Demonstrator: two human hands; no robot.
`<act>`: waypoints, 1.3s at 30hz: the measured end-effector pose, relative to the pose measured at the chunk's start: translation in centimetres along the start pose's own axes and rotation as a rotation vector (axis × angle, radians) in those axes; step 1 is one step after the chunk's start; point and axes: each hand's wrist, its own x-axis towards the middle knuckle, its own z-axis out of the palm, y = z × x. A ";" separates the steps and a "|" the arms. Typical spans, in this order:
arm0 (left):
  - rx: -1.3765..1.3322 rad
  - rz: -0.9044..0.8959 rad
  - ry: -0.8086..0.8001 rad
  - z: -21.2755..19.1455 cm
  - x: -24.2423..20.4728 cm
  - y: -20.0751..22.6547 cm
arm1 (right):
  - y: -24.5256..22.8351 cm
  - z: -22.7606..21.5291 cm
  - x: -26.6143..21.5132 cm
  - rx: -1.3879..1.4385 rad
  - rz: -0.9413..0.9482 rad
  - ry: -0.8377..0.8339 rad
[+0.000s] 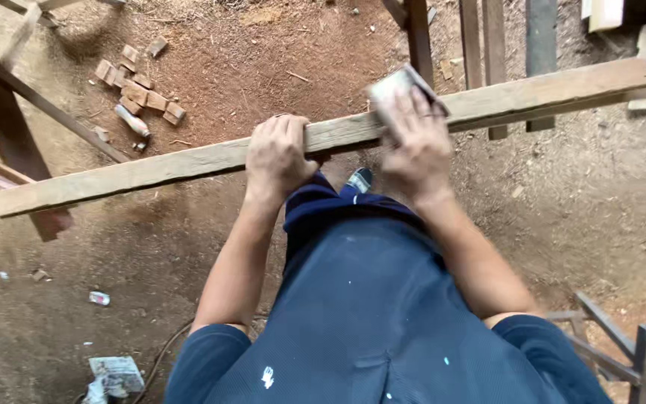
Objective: The person sands a long wooden plank resting on a sawhorse using a sanding block. They move the block back and forth along the length of the plank, applying pressure to smooth the surface. The person occasionally flips the plank to sand the opposite side.
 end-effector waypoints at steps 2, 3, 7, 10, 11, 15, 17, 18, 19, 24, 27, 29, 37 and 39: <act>0.015 0.000 -0.004 0.5 0.0 -0.1 | -3.1 0.3 -0.3 0.200 -0.154 -0.047; 0.025 0.006 -0.003 0.6 0.1 -0.3 | -4.1 0.6 -0.3 0.297 -0.227 -0.064; -0.101 -0.003 0.020 -0.1 -0.3 0.1 | -2.1 0.4 -0.5 0.343 -0.100 -0.115; -0.070 -0.003 0.018 0.1 -0.5 0.2 | -3.0 1.2 -1.4 0.253 -0.197 -0.108; -0.066 0.013 0.057 0.0 -0.7 0.3 | -2.4 1.1 -1.5 0.254 -0.239 -0.132; -0.040 -0.014 0.003 0.8 -0.4 -0.4 | -0.7 1.3 -0.6 -0.024 -0.119 -0.037; 0.021 0.000 -0.003 1.1 -0.7 -0.1 | -4.2 0.3 -2.3 0.101 -0.270 -0.103; 0.057 0.010 -0.003 1.0 -0.5 -0.4 | -5.4 0.1 -2.3 0.165 -0.346 -0.129; 0.015 0.015 0.028 0.7 -0.5 -0.5 | -4.4 -0.1 -1.6 0.147 -0.238 -0.203; -0.034 -0.006 0.010 0.9 -0.4 -0.2 | -1.4 -0.9 0.6 0.120 -0.182 -0.151; 0.065 0.031 0.071 0.9 -0.7 -0.2 | -3.2 -1.0 -0.1 0.188 -0.391 0.050; 0.000 0.026 0.046 0.7 -0.3 -0.2 | -1.0 0.2 0.8 0.259 -0.118 -0.021; -0.002 0.012 0.049 0.4 -0.3 0.3 | 1.2 4.8 -4.6 0.220 -0.102 -0.146; 0.029 0.002 0.002 0.4 -0.1 0.3 | 4.1 2.6 -4.1 0.196 0.079 0.122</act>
